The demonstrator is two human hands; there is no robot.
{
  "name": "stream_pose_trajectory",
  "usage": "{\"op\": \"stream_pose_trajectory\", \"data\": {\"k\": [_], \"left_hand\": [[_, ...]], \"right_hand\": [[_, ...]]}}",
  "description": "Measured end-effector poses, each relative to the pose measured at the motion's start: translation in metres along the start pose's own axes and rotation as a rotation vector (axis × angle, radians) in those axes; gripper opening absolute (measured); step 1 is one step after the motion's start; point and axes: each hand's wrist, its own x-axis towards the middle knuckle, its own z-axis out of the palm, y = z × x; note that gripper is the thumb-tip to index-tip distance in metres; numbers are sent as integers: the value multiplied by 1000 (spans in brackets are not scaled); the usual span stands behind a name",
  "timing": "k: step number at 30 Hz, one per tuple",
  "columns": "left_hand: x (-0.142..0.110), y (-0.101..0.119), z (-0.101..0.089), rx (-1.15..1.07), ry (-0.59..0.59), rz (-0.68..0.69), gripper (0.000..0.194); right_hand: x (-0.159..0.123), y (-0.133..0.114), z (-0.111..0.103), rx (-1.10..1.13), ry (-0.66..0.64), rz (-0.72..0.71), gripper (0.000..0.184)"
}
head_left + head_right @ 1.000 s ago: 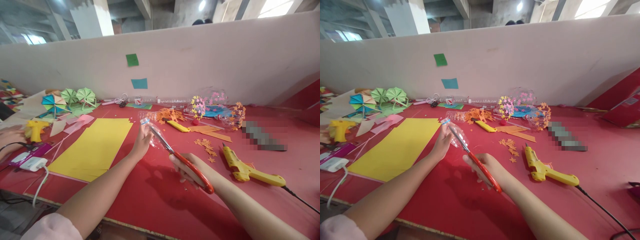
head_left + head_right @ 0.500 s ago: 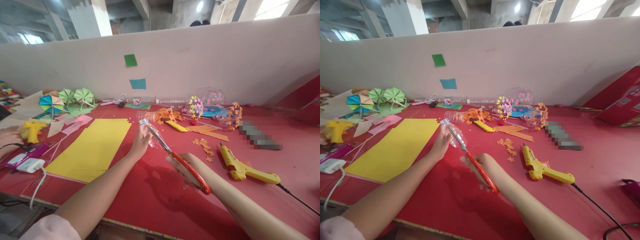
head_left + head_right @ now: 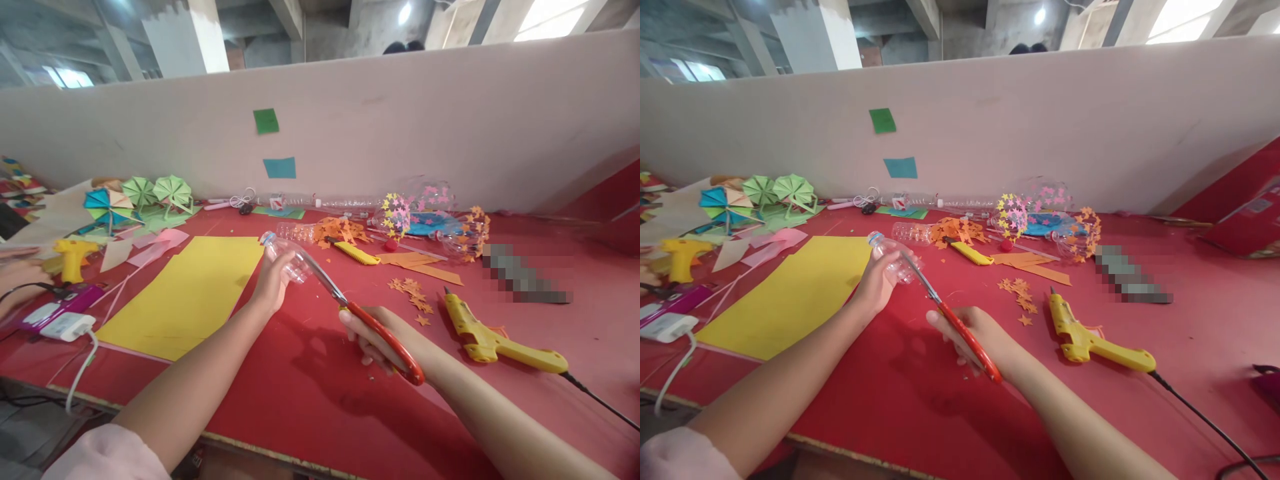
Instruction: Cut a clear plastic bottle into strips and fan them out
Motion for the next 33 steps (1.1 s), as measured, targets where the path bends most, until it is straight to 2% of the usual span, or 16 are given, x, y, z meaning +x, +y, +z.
{"op": "stream_pose_trajectory", "data": {"k": [4,8,14,18,24,30,33], "left_hand": [[-2,10,3,-184,-23,-96,38],[-2,12,3,-318,-58,-173,27],[-2,17,2,-353,-60,-200,15],[-1,17,1,-370,-72,-220,15],[0,11,2,-254,19,-243,20],[2,17,1,-344,85,-261,11],[5,20,-1,-392,125,-227,8]], "right_hand": [[6,5,-4,-23,64,5,49],[10,10,-6,-82,92,41,49],[12,12,-6,-106,97,73,51],[14,12,-7,-123,102,64,50],[11,9,-6,-200,117,37,49],[6,4,-15,-387,106,-92,51],[3,1,-21,-459,80,-83,51]]}}
